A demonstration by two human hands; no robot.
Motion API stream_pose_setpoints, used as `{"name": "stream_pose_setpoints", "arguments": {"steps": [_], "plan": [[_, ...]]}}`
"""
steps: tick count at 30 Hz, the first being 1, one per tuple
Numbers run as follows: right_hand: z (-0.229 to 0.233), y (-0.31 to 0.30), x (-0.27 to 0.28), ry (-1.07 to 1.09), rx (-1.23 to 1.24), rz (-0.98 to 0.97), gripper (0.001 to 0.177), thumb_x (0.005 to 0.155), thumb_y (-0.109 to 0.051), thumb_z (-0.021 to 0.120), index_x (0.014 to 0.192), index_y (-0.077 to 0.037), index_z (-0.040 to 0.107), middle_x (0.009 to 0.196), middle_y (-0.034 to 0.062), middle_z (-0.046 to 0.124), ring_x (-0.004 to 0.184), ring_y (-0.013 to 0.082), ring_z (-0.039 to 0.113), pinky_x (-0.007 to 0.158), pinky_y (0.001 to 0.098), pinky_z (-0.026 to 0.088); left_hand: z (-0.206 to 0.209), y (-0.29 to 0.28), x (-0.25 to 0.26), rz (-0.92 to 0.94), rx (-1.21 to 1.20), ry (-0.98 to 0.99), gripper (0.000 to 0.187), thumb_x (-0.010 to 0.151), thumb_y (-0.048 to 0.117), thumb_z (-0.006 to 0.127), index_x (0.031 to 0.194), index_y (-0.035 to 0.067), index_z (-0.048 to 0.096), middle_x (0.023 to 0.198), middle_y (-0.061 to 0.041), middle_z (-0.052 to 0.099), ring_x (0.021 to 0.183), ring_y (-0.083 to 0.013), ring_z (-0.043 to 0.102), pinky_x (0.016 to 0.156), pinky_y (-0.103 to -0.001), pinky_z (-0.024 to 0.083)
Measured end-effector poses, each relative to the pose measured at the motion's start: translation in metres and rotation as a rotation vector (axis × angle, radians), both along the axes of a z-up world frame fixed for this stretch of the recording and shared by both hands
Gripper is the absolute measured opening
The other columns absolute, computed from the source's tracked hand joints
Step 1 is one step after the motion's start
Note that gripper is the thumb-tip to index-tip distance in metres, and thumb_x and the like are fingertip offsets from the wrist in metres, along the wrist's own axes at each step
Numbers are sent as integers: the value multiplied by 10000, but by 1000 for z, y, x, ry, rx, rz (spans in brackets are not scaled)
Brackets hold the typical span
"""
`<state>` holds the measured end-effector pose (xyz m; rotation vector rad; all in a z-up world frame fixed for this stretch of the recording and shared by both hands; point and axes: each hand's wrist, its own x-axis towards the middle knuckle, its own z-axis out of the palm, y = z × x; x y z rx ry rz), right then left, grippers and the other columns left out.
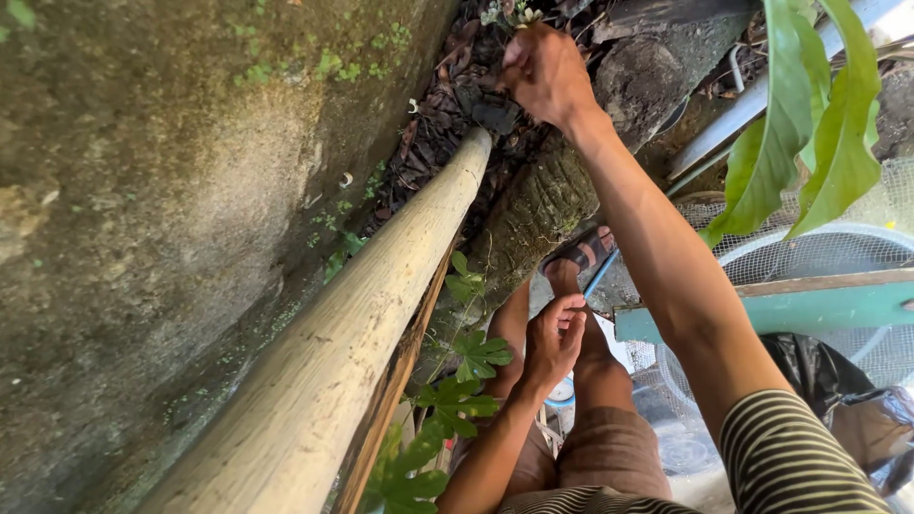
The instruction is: Picking up dried leaves and organic debris from the ground and plants and putting them into a trash bag.
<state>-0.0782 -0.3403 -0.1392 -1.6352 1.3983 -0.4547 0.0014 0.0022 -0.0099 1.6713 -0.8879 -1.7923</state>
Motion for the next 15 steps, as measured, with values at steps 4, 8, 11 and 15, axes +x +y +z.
{"name": "stream_pose_setpoints", "arguments": {"steps": [4, 8, 11, 15], "plan": [[26, -12, 25, 667, 160, 322, 165, 924, -32, 583, 1086, -63, 577, 817, 169, 605, 548, 227, 571, 486, 363, 501, 1, 0, 1, -38, 1, -21, 271, 1029, 195, 617, 1236, 23, 653, 1144, -142, 750, 970, -240, 746, 784, -351, 599], [-20, -15, 55, 853, 70, 531, 179, 1025, -176, 559, 1105, -15, 561, 708, 151, 595, 509, 180, 541, 466, 359, 500, 2, 0, -2, -67, -11, -11, 288, 1012, 173, 617, 1257, 25, 644, 1124, -145, 750, 945, -245, 744, 813, -347, 592], [-113, 0, 69, 708, -292, 527, 170, 869, -86, 528, 1034, -83, 570, 683, 93, 545, 514, 165, 491, 353, 323, 441, 6, 1, -4, -62, 74, -41, 285, 983, 160, 636, 1237, 32, 666, 1121, -140, 756, 910, -248, 740, 793, -343, 590], [-136, 12, 70, 1049, -736, 715, 234, 1060, -79, 364, 908, -142, 530, 682, -9, 497, 548, 86, 487, 403, 277, 382, 3, 3, -5, -28, -19, -43, 261, 989, 145, 646, 1221, 29, 672, 1129, -136, 760, 938, -244, 743, 809, -337, 589]]}}
